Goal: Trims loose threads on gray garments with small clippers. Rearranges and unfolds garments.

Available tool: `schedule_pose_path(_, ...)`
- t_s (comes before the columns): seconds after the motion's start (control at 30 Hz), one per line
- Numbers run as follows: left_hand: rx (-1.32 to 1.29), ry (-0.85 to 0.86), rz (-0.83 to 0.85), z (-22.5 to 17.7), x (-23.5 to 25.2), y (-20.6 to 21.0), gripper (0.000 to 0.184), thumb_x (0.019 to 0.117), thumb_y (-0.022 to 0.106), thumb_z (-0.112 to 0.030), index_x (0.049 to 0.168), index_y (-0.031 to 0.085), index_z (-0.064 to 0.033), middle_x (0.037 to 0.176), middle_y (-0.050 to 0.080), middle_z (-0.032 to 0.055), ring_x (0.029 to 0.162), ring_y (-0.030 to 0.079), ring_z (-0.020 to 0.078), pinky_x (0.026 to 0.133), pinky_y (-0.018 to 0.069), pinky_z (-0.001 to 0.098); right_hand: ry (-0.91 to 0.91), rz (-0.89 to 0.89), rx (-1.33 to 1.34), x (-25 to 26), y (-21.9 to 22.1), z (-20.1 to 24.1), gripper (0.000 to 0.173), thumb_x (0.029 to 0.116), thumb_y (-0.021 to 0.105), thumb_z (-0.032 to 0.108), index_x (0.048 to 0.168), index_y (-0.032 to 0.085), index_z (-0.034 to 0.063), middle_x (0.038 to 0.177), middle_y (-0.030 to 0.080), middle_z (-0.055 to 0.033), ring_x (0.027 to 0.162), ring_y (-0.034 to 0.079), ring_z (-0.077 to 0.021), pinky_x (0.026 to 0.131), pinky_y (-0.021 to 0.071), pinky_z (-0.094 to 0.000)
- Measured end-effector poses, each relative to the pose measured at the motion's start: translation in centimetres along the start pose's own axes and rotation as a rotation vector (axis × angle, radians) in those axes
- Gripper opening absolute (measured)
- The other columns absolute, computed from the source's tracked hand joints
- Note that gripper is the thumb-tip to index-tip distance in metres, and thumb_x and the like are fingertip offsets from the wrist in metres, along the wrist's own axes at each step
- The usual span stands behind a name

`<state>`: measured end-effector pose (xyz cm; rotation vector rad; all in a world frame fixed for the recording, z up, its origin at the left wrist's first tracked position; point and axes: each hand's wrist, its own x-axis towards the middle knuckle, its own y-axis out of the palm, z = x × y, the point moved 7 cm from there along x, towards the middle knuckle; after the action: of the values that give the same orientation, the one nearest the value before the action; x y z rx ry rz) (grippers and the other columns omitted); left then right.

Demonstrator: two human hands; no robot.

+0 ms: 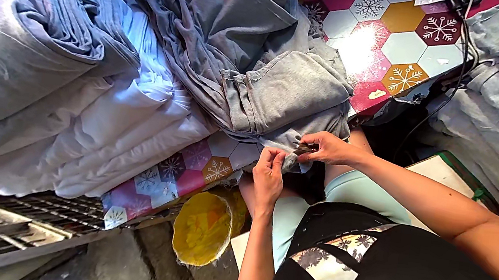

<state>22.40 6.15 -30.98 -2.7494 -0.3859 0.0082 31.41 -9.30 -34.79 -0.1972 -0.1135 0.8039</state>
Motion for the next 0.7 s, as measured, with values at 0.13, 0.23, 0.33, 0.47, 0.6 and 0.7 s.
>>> schedule_pose_path(0.13,0.597,-0.271,-0.244,1.9,-2.9,-9.8,0.027,0.106,0.05,-0.015,0.108,0.066,0.0065,0.097,0.074,0.0184,0.09,0.074,0.0289,0.082,0.0589,0.0477,0.071,0.003,0.234,0.1,-0.3,1.2,0.006,0.0927,0.069,0.003,0.087,0.066,0.0014,0.072,0.06,0.0042,0.064,0.052,0.0024,0.063,0.0446,-0.0164)
schedule_pose_path(0.23,0.887,-0.479,-0.321,3.2,-4.1,-13.7,0.044,0.1094,0.047,-0.029,0.108,0.07,0.0087,0.115,0.069,0.0284,0.113,0.066,0.0438,0.097,0.0473,0.0607,0.114,-0.019,0.313,0.1,-0.5,1.8,0.01,0.094,0.067,0.002,0.085,0.065,0.0027,0.071,0.06,0.0051,0.064,0.054,0.0017,0.064,0.0463,-0.0172)
schedule_pose_path(0.33,0.382,-0.035,-0.223,1.2,-2.8,-8.1,0.032,0.0992,0.063,-0.017,0.115,0.065,0.0107,0.116,0.068,0.0227,0.11,0.067,0.0278,0.098,0.0533,0.0422,0.147,0.024,0.384,0.2,0.2,2.2,0.012,0.096,0.065,0.003,0.084,0.066,0.0038,0.071,0.061,0.0051,0.065,0.056,0.0009,0.065,0.0479,-0.0178)
schedule_pose_path(0.47,-0.369,-0.011,0.023,0.3,-0.8,0.0,0.028,0.0885,0.072,-0.001,0.113,0.058,-0.0033,0.1,0.071,0.002,0.09,0.069,0.0077,0.083,0.0594,0.0277,0.265,0.032,0.523,0.1,0.7,2.7,0.021,0.1008,0.059,0.006,0.081,0.063,0.008,0.059,0.054,0.0078,0.047,0.042,0.0032,0.046,0.0342,-0.0139)
schedule_pose_path(0.6,-0.578,-0.215,0.006,0.0,0.5,0.3,0.02,0.0929,0.063,0.008,0.098,0.056,-0.0104,0.088,0.074,0.0011,0.08,0.071,0.0076,0.075,0.0592,0.026,0.263,-0.073,0.39,0.4,-1.2,2.3,0.015,0.1001,0.062,0.007,0.085,0.065,0.0079,0.065,0.057,0.0081,0.053,0.045,0.0038,0.051,0.0379,-0.0146)
schedule_pose_path(0.7,-0.524,-0.241,-0.032,-0.3,0.8,0.0,0.016,0.0932,0.065,0.007,0.097,0.059,-0.0079,0.083,0.073,0.0014,0.075,0.069,0.0065,0.072,0.0578,0.0237,-0.117,-0.263,-0.023,0.0,-2.5,3.4,0.014,0.094,0.071,0.012,0.098,0.072,-0.0014,0.091,0.068,-0.0055,0.082,0.061,-0.0064,0.076,0.0515,-0.0245)
